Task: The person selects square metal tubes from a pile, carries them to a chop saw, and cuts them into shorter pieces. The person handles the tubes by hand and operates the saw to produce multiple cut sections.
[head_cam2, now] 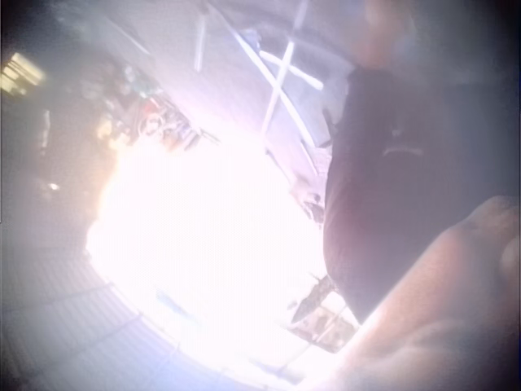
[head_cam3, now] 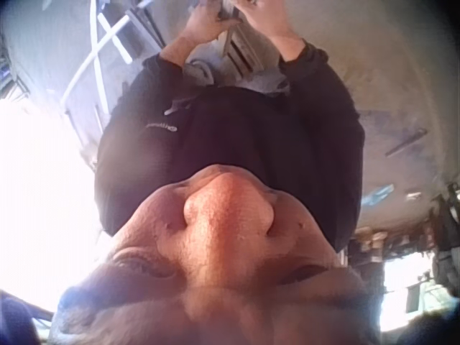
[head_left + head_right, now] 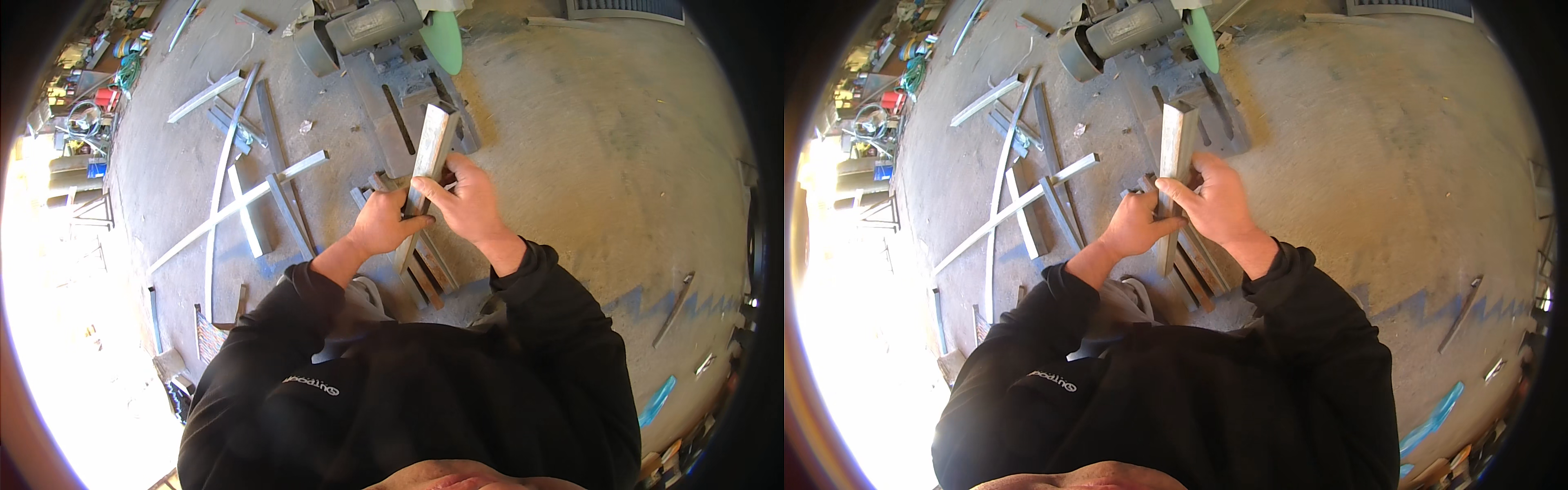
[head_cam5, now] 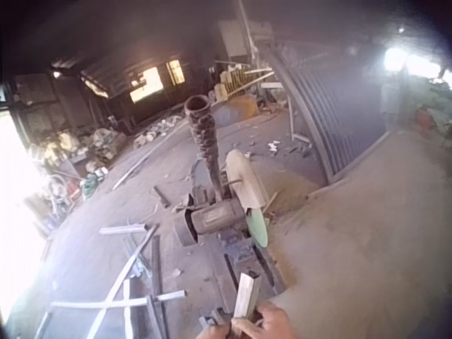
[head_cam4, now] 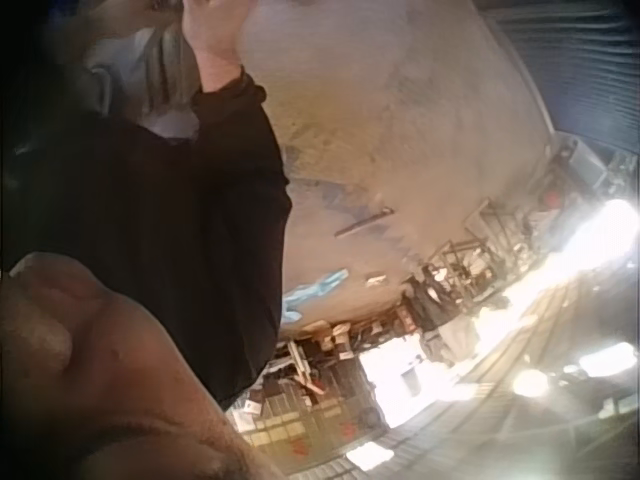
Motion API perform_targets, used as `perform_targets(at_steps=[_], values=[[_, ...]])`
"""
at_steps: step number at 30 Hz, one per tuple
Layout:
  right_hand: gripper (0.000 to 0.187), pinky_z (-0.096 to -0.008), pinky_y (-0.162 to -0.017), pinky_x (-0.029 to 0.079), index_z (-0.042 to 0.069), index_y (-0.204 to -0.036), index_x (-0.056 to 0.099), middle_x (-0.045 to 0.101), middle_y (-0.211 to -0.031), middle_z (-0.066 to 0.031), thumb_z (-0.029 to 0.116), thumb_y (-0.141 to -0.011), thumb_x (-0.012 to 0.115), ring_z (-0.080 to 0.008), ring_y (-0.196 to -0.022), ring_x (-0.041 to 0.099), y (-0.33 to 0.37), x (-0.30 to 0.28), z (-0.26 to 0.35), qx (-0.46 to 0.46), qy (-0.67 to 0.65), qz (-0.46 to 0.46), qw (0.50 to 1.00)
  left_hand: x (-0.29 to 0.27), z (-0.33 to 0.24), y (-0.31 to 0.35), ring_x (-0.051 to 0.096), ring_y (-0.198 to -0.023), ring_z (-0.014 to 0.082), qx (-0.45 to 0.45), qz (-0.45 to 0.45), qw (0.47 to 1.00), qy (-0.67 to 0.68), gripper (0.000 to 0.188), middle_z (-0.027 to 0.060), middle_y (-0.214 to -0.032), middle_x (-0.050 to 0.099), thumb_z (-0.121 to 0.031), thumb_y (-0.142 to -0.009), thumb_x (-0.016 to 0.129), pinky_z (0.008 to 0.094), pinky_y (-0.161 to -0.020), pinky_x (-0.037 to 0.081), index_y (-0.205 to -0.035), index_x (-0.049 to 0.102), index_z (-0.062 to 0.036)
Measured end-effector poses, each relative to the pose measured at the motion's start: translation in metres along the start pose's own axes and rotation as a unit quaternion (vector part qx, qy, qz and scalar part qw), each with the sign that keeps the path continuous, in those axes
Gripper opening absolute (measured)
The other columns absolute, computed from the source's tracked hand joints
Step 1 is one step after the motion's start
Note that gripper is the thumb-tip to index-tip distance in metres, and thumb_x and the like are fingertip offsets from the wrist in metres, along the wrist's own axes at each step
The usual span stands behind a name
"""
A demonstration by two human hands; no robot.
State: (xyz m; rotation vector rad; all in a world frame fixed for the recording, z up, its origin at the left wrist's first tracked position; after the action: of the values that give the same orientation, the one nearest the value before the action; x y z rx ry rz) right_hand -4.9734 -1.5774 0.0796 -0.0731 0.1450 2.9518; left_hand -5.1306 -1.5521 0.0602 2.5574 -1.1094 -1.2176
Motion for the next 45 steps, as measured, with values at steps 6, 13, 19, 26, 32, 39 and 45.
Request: perform_targets(at_steps=[6,13,19,26,32,39,45], values=[[0.039,-0.0321,-0.071,0.053,-0.001,-0.115,0.072,0.07,-0.089,-0.0027,0.036,-0.104,0.073,-0.0115,-0.079,0.063,-0.017,0.012,-0.041,0.099,-0.23,0.08,0.965,0.044,0.005,0.011,0.076,-0.093,0.0262,-0.037,0.068,0.948,0.309,0.045,0.0172,-0.098,0.077,-0.025,-0.093,0.082,0.0415,-0.086,0.058,-0.124,0.065,0.0031],[0.055,-0.0351,-0.08,0.056,-0.002,-0.12,0.07,0.074,-0.097,-0.0096,0.05,-0.11,0.057,-0.0185,-0.087,0.069,-0.016,0.015,-0.081,0.142,-0.087,0.048,0.985,0.039,0.046,-0.015,0.074,-0.096,0.0253,-0.132,-0.01,0.963,0.236,0.04,0.017,-0.099,0.075,-0.026,-0.102,0.072,0.0405,-0.085,0.058,-0.122,0.061,0.0067],[0.061,-0.0454,-0.081,0.057,-0.006,-0.113,0.07,0.076,-0.099,-0.023,0.054,-0.107,0.058,-0.0358,-0.091,0.076,0.056,0.065,-0.112,0.254,0.085,0.241,0.933,0.017,0.064,-0.042,0.076,-0.08,0.0284,-0.229,-0.093,0.94,0.235,0.047,0.0232,-0.1,0.073,-0.036,-0.104,0.071,0.0421,-0.071,0.06,-0.112,0.057,0.0076],[0.053,-0.0487,-0.078,0.056,-0.005,-0.096,0.071,0.075,-0.086,-0.0235,0.048,-0.096,0.076,-0.0408,-0.086,0.075,0.077,0.085,-0.114,0.289,0.072,0.269,0.916,0.026,0.038,-0.07,0.077,-0.073,0.0243,-0.163,-0.076,0.951,0.25,0.051,0.0184,-0.098,0.07,-0.037,-0.105,0.07,0.0391,-0.064,0.063,-0.119,0.05,0.008],[0.051,-0.0483,-0.076,0.055,-0.003,-0.097,0.07,0.074,-0.082,-0.0211,0.048,-0.098,0.073,-0.0398,-0.083,0.074,0.074,0.103,-0.095,0.253,0.067,0.246,0.933,0.01,0.028,-0.093,0.076,-0.07,0.0235,-0.15,-0.036,0.959,0.239,0.056,0.0166,-0.095,0.071,-0.037,-0.103,0.072,0.0391,-0.062,0.062,-0.13,0.052,0.0077],[0.052,-0.0486,-0.072,0.054,-0.003,-0.096,0.069,0.072,-0.074,-0.018,0.049,-0.099,0.071,-0.0373,-0.077,0.074,0.06,0.109,-0.088,0.252,0.036,0.231,0.939,0.008,0.019,-0.106,0.073,-0.067,0.0219,-0.123,-0.024,0.976,0.177,0.048,0.0125,-0.092,0.071,-0.038,-0.104,0.069,0.0392,-0.063,0.06,-0.125,0.059,0.0035],[0.055,-0.0479,-0.07,0.055,-0.003,-0.1,0.068,0.071,-0.072,-0.0161,0.052,-0.099,0.071,-0.0348,-0.073,0.074,0.059,0.116,-0.099,0.241,0.028,0.202,0.949,0.009,0.021,-0.113,0.074,-0.063,0.0239,-0.103,-0.022,0.982,0.16,0.048,0.015,-0.087,0.071,-0.037,-0.104,0.071,0.0405,-0.058,0.06,-0.121,0.059,0.0057]])
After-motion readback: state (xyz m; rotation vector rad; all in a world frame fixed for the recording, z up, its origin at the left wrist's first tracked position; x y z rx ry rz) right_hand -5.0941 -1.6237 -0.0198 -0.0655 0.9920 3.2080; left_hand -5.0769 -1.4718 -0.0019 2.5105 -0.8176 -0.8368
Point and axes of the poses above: each hand's wrist, its own y-axis away from the middle knuckle, its own x-axis out of the palm, z = x × y, the point moved 10 cm from there along -y, towards the middle knuckle
